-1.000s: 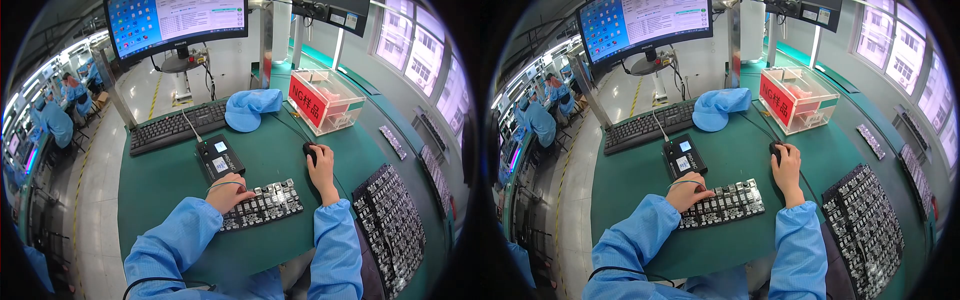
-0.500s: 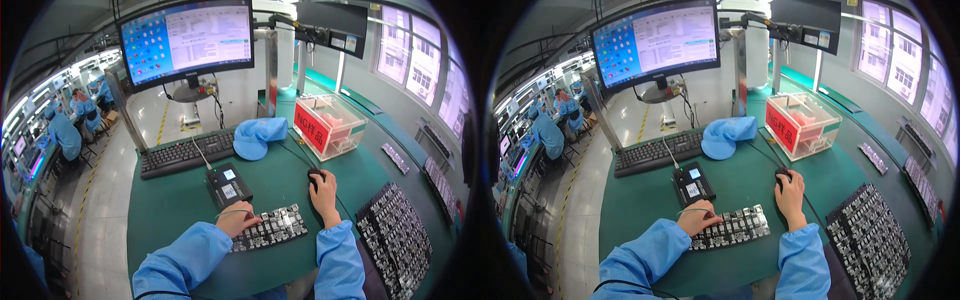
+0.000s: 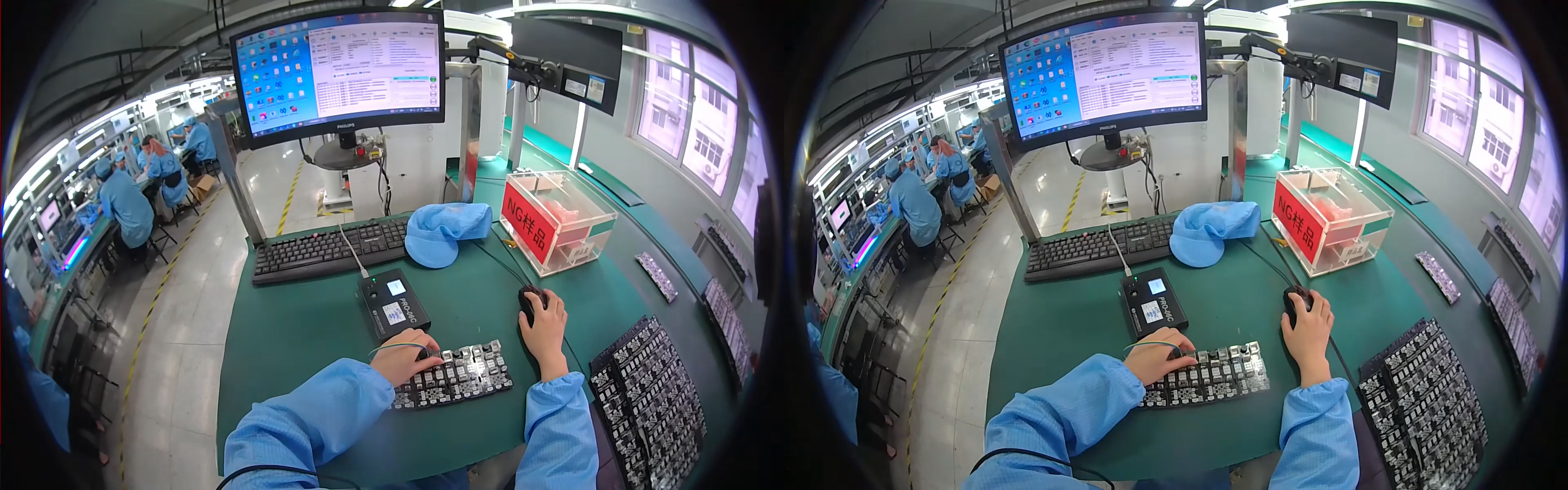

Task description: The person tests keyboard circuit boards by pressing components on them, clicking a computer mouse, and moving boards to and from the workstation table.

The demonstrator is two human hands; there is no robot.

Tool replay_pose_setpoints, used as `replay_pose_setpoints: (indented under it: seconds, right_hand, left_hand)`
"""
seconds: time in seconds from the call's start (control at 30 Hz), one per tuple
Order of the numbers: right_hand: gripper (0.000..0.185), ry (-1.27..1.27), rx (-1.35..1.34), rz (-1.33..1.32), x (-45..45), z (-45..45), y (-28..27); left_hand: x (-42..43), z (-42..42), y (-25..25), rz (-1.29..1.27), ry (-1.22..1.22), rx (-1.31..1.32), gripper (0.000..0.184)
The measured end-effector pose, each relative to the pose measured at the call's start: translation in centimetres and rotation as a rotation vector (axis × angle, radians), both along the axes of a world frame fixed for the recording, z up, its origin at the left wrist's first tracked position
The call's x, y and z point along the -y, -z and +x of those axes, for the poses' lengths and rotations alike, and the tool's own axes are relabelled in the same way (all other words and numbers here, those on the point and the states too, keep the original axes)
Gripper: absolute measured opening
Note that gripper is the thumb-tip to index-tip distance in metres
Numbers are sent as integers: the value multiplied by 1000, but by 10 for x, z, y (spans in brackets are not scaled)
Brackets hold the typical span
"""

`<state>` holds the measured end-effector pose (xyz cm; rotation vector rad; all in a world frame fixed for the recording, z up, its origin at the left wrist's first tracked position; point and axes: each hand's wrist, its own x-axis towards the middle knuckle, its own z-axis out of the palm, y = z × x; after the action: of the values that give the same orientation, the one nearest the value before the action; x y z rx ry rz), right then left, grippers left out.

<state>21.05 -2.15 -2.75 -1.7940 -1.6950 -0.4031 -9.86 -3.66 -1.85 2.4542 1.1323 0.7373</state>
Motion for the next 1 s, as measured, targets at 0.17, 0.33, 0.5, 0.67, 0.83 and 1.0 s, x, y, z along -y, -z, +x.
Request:
replay_pose_setpoints:
  seconds: [0.17,0.33,0.5,0.67,0.83,1.0]
  right_hand:
    - [46,-40,-27,25,-3,3,4]
    - [40,-69,-38,25,-13,7,5]
    - [34,-79,2,-24,-26,9,-7]
    - [31,-88,-11,4,-32,8,-4]
    - [32,-97,-57,31,-27,9,-1]
    - [32,-108,-75,37,-26,9,-1]
  left_hand:
    - [1,1,0,7,2,24,26]
    - [1,0,-1,16,9,36,25]
    - [2,0,-4,-19,16,34,27]
    - [1,-1,-3,-41,10,43,25]
    - [3,0,-7,-63,1,30,25]
    - [2,0,-4,-43,9,33,26]
